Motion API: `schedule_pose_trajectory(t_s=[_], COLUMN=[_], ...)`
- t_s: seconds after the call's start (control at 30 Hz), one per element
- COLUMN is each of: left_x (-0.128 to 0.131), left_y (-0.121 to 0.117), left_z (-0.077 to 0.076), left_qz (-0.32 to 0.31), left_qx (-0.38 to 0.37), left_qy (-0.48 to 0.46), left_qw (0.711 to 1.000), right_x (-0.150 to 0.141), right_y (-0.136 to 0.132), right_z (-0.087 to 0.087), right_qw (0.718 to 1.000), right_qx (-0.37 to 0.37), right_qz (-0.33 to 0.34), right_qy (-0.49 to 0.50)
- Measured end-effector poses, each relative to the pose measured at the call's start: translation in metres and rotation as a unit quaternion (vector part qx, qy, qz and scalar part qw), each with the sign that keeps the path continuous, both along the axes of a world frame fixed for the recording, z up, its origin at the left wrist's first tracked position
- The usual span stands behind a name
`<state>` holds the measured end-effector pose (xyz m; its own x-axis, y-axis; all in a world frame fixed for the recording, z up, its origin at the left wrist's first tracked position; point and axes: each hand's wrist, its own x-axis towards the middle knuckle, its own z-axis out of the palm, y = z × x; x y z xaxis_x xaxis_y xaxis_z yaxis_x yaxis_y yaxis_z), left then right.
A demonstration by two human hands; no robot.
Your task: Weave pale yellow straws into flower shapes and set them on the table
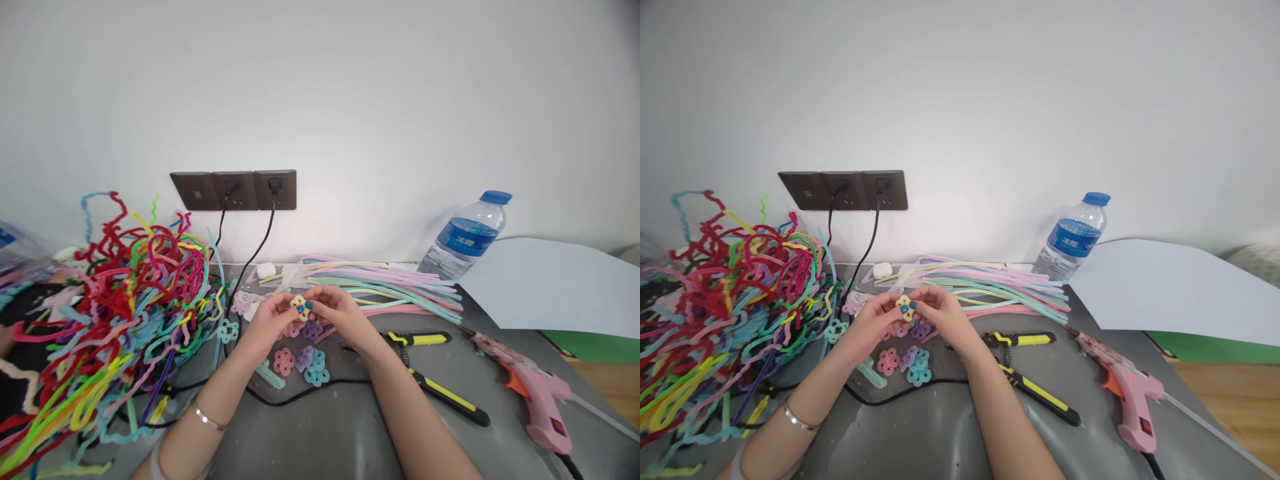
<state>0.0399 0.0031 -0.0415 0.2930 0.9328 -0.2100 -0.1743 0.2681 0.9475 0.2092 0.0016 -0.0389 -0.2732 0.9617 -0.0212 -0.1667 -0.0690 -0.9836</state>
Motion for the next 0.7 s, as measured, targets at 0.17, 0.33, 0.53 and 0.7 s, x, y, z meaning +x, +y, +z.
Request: schedule_pose_trajectory(t_s=[0.17, 0.33, 0.53, 0.7], left_x=[0.003, -0.001, 0.0, 0.006], left_y=[-0.004, -0.004, -0.005, -0.006], left_z=[0.011, 0.012, 0.011, 0.009], left_qz=[-0.032, -0.057, -0.033, 0.036], left_qx=[-0.035, -0.05, -0.057, -0.049], left_qy=[-0.051, -0.052, -0.087, -0.101], left_qw=[0.998, 0.996, 0.994, 0.993], right_x=[0.001, 0.008, 0.007, 0.0], right_y=[-0.002, -0.005, -0.003, 0.001], right_z=[0.0, 0.002, 0.001, -0.004], right_qw=[0.988, 0.977, 0.978, 0.989], right_qx=[-0.076, -0.111, -0.105, -0.093], right_qz=[0.05, 0.101, 0.078, 0.02], right_qy=[0.124, 0.149, 0.163, 0.11])
